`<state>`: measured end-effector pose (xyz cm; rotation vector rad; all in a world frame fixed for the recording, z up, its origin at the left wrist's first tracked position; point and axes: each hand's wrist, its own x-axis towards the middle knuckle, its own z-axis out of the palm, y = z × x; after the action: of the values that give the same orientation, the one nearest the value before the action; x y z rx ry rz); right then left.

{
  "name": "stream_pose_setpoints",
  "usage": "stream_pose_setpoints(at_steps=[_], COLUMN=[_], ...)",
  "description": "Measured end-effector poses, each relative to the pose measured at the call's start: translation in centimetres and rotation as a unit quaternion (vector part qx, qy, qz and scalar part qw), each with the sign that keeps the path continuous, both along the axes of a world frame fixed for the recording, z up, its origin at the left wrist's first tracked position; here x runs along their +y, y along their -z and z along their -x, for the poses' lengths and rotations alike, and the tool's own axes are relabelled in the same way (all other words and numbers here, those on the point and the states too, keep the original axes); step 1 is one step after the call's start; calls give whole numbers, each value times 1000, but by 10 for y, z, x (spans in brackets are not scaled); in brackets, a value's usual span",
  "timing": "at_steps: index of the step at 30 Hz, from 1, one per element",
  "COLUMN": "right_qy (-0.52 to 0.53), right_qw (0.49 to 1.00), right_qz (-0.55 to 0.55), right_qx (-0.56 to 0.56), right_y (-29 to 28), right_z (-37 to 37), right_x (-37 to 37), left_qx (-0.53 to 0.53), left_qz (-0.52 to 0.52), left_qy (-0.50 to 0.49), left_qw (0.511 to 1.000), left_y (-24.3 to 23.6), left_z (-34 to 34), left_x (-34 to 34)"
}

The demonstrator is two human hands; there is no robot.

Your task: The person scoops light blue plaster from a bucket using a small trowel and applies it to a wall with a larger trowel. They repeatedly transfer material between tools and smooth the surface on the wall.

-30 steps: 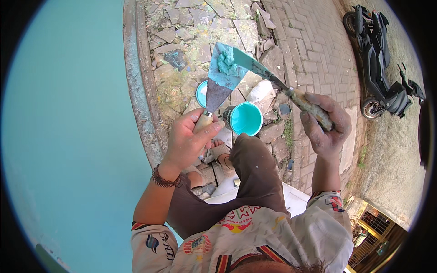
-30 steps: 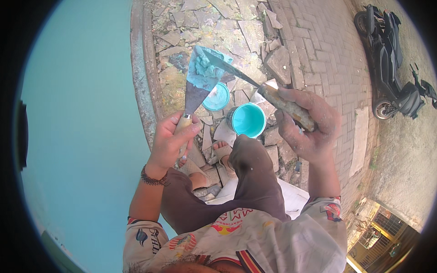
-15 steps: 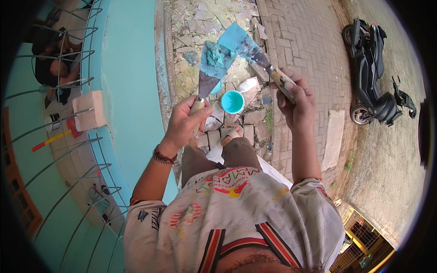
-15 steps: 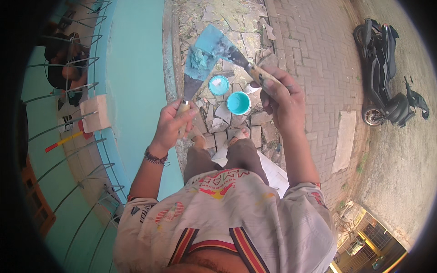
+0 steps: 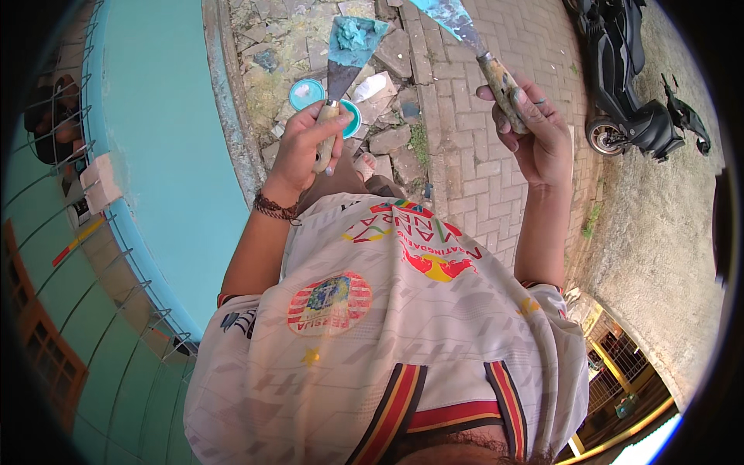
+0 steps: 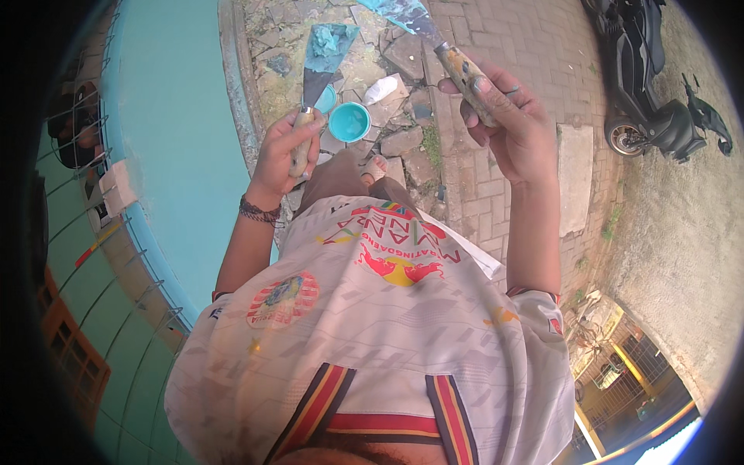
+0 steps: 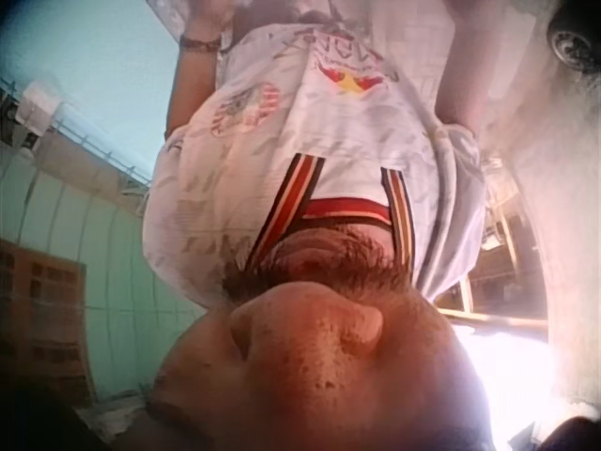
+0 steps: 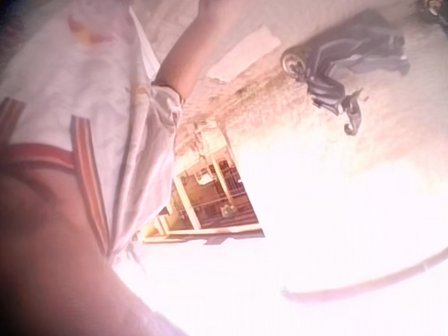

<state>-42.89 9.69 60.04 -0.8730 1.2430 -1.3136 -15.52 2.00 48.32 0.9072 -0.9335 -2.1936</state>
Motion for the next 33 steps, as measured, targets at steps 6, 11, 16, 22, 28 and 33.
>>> stream_pose_setpoints(at_steps=[6, 11, 16, 22, 28, 33], right_qy=[47, 109, 164, 154, 46, -89], right_qw=[999, 993, 985, 982, 990, 992], right_qz=[-15, -35, -45, -14, -1, -5], right_qx=[-4, -13, 34, 108, 132, 91], right_y=[3, 10, 5, 9, -4, -21], right_z=[48, 87, 124, 171, 189, 174], right_x=[8, 6, -43, -243, -480, -616], left_qx=[-10, 10, 39, 30, -52, -112], left_qz=[27, -16, -8, 112, 194, 177], left_qy=[49, 95, 168, 90, -106, -242], left_qw=[998, 995, 985, 989, 974, 947], left_y=[-1, 6, 14, 17, -2, -50], left_z=[63, 130, 194, 210, 210, 185], left_x=[-20, -53, -131, -287, -446, -515])
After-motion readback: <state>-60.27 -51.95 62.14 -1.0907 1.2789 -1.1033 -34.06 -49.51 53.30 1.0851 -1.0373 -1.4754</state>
